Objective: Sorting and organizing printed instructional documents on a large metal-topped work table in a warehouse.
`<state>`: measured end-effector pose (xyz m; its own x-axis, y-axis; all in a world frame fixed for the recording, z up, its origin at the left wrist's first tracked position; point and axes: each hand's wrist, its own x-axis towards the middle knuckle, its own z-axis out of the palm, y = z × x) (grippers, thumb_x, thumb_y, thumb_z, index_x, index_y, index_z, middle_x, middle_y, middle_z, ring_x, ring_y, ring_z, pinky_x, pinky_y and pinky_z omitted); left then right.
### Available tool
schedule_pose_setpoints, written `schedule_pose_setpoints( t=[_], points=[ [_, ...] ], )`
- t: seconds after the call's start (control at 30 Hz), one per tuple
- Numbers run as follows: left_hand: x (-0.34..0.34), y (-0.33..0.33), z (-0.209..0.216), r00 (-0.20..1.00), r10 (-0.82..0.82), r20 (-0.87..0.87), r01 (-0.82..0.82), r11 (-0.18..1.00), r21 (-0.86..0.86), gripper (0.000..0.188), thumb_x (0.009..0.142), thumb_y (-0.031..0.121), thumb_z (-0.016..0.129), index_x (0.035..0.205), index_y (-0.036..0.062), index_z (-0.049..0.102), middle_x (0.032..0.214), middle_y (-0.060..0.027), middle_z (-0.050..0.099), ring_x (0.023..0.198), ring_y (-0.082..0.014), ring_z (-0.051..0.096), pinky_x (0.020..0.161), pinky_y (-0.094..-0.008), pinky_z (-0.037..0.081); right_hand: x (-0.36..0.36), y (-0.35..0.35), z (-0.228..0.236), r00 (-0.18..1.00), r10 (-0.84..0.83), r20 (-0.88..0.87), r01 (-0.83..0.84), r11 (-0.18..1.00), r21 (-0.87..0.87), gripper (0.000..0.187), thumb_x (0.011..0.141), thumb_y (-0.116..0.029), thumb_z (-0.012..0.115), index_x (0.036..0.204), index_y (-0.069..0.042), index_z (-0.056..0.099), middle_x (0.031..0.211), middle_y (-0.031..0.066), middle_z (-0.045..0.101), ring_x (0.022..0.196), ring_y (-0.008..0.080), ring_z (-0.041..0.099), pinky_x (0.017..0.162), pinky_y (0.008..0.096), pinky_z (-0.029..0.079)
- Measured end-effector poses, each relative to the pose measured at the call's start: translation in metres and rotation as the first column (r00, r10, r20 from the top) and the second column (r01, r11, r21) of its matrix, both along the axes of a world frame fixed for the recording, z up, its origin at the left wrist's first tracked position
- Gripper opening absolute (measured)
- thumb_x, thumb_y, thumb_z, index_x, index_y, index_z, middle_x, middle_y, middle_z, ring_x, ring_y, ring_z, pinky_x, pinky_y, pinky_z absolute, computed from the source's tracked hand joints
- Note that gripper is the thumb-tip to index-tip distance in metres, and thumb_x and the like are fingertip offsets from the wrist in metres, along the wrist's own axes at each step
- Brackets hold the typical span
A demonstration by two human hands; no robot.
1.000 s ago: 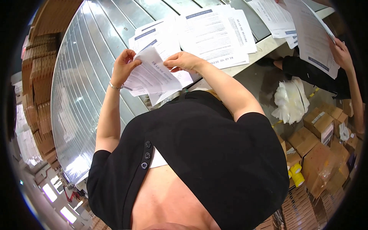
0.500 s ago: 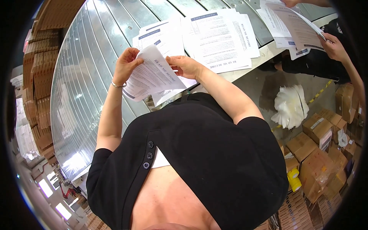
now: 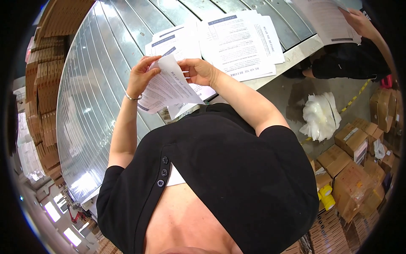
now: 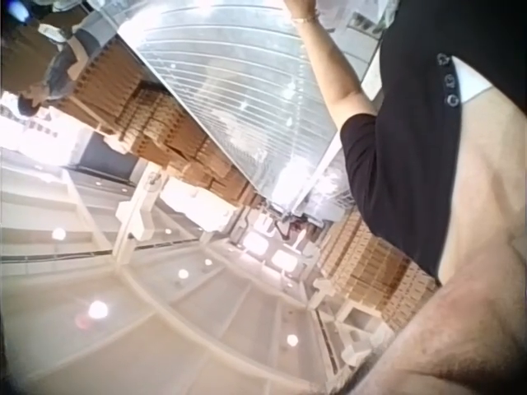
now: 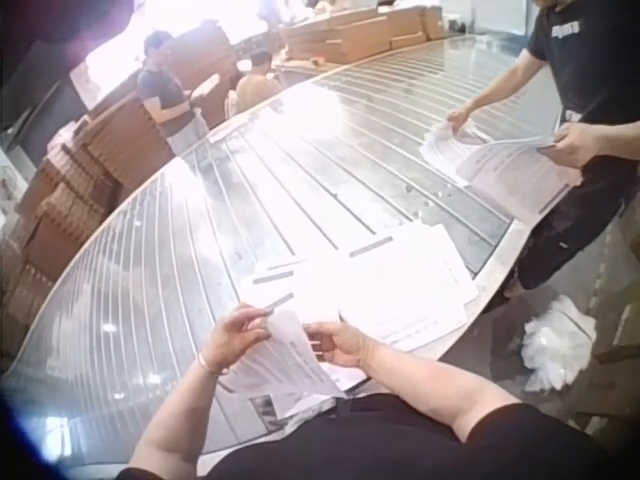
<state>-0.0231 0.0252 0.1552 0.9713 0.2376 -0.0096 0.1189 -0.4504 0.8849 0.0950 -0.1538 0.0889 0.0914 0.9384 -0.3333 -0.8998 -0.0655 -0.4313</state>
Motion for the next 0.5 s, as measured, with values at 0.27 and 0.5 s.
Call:
schedule_pose_setpoints(
  t=[0.27,0.5],
  points=[
    [-0.0004,0.0001,0.0011,1.000,0.004,-0.007,-0.004,0.999,-0.041,0.036,0.072,-0.001,0.063,0.106,0.0106,0.060,0.091,-0.0006,0.053,0.085,-0.0111,0.050,0.077,-0.0230,0.041,-0.0033,-0.0001,0.0010,1.000,0.029,-0.007,-0.029,0.999,0.032,0.033,0.083,-0.031,0.055,0.104,-0.006,0.056,0.094,0.0063,0.058,0.087,0.0167,0.054,0.078,0.0304,0.043],
    [0.0011,-0.0008,0.0010,1.000,0.001,-0.006,-0.002,0.994,-0.107,0.038,0.071,-0.003,0.063,0.107,0.0084,0.060,0.093,-0.0011,0.053,0.087,-0.0112,0.050,0.078,-0.0230,0.041,-0.0099,0.0014,-0.0078,0.999,0.022,-0.036,-0.019,0.997,0.080,0.033,0.085,-0.033,0.054,0.105,-0.007,0.055,0.093,0.0043,0.058,0.085,0.0140,0.054,0.075,0.0285,0.044]
  ],
)
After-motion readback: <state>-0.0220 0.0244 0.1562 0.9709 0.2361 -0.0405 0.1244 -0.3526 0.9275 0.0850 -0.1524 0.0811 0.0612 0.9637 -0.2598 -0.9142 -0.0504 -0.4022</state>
